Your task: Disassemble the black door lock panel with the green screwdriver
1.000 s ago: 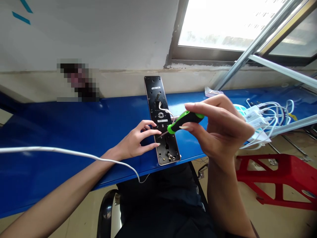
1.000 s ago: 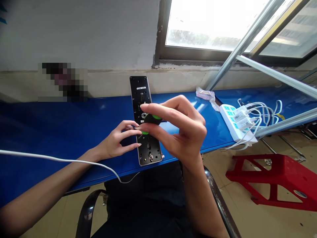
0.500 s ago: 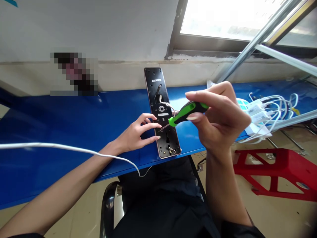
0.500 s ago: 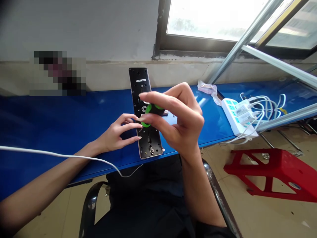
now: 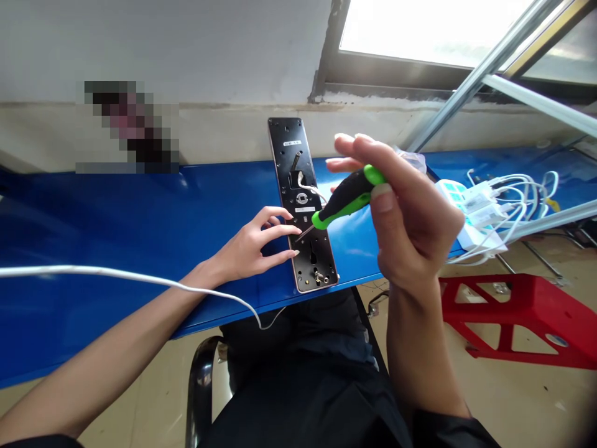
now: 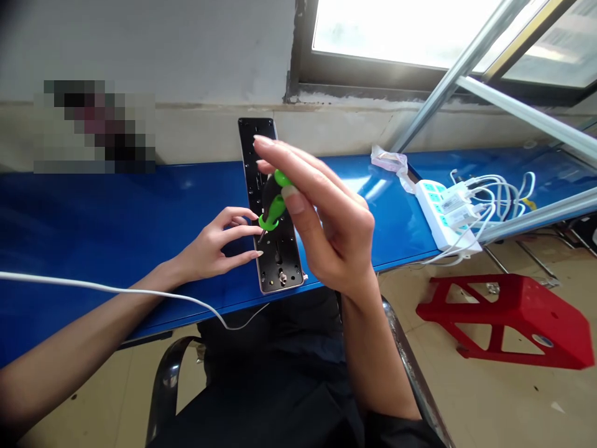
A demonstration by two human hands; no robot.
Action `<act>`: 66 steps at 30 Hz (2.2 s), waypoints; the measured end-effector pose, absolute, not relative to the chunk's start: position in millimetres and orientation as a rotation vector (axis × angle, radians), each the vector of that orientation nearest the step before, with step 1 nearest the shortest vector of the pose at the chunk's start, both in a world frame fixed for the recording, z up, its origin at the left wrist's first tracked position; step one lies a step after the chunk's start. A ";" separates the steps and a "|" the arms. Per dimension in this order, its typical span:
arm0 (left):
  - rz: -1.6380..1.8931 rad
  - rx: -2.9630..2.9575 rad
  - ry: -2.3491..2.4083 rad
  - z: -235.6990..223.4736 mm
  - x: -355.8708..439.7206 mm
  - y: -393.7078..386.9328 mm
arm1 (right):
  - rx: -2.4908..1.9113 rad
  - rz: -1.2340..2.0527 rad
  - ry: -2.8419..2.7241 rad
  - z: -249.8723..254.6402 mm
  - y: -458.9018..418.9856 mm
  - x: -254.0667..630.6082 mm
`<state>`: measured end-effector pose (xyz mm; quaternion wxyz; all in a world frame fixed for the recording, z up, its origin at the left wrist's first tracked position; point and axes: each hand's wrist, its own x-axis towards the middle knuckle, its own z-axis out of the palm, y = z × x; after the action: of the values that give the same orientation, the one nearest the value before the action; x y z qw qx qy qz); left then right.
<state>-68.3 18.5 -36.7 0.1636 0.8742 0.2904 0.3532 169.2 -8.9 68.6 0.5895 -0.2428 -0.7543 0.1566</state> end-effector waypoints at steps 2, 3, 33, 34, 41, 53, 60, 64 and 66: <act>1.005 2.492 0.830 -37.0 -68.6 18.5 | -0.572 0.380 -1.735 68.0 -8.7 168.8; 1.006 2.494 0.830 -36.9 -68.6 18.4 | -0.571 0.326 -1.736 67.7 -7.7 169.4; 1.004 2.487 0.832 -41.1 -70.4 18.5 | -0.596 0.247 -1.817 70.0 -0.3 164.8; 1.004 2.488 0.833 -41.0 -70.2 18.4 | -0.572 0.296 -1.841 70.5 -1.3 163.9; 1.012 2.504 0.835 -39.3 -68.9 18.5 | -0.582 0.144 -1.745 71.6 -2.3 163.4; 0.995 2.473 0.850 -40.4 -69.2 18.7 | -0.520 0.171 -1.841 74.5 -2.7 159.6; 1.006 2.491 0.823 -39.4 -70.0 18.9 | -0.517 0.486 -1.919 57.3 5.4 164.1; 1.069 2.514 0.862 -27.0 -68.5 17.6 | -0.560 0.365 -1.741 48.2 10.2 179.4; 1.114 2.539 0.882 -17.3 -64.7 19.2 | -0.610 0.272 -1.636 49.0 12.7 190.8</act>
<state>-64.7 19.2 -17.3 0.1157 0.8668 0.3012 0.3801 190.8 12.7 49.0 0.6345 -0.2669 -0.7156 0.1189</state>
